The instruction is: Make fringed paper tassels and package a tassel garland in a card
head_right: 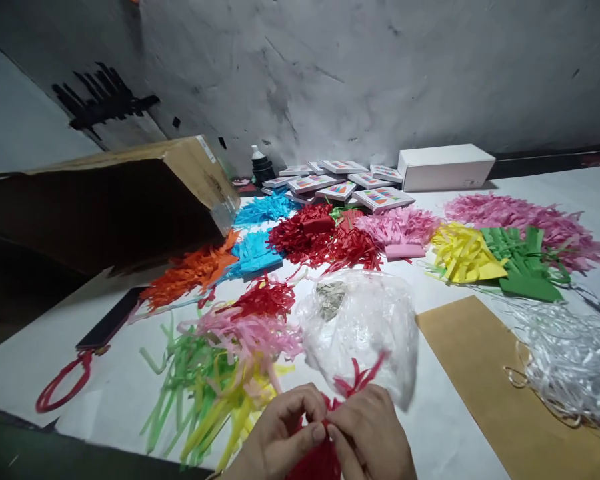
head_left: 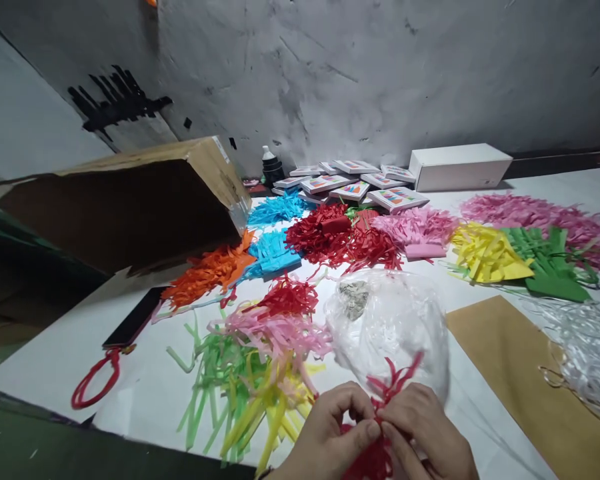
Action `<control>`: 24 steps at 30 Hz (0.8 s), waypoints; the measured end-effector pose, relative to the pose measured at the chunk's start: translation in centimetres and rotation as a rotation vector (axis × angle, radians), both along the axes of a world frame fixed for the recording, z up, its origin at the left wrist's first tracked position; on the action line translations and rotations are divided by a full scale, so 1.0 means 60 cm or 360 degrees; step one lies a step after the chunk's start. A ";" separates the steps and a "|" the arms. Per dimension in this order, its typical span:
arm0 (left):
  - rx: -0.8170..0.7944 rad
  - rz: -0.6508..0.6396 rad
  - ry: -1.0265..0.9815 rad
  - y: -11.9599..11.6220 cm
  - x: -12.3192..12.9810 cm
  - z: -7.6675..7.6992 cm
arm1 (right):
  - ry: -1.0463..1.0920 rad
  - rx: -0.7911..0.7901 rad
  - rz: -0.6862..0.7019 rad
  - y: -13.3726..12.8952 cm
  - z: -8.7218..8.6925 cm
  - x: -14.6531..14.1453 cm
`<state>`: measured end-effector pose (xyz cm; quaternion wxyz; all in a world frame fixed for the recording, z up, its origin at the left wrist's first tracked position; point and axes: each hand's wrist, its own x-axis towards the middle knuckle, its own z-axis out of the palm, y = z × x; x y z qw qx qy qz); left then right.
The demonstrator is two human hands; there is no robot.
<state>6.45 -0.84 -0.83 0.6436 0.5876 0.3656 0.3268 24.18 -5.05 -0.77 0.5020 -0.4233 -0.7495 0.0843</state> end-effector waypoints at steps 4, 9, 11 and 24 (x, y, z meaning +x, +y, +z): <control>0.0130 0.0173 -0.0090 -0.002 0.014 -0.009 | 0.0079 0.0018 -0.0022 -0.001 -0.027 -0.006; 0.0516 0.0110 0.0026 0.012 0.011 0.007 | -0.0080 0.0138 -0.0046 0.000 -0.033 0.003; 0.0691 0.0056 0.0118 0.020 0.005 0.013 | -0.0116 0.0076 -0.0108 0.004 -0.032 0.003; 0.0851 0.0027 0.0699 0.127 0.051 0.025 | 0.0084 -0.0868 -0.0274 0.060 -0.039 0.030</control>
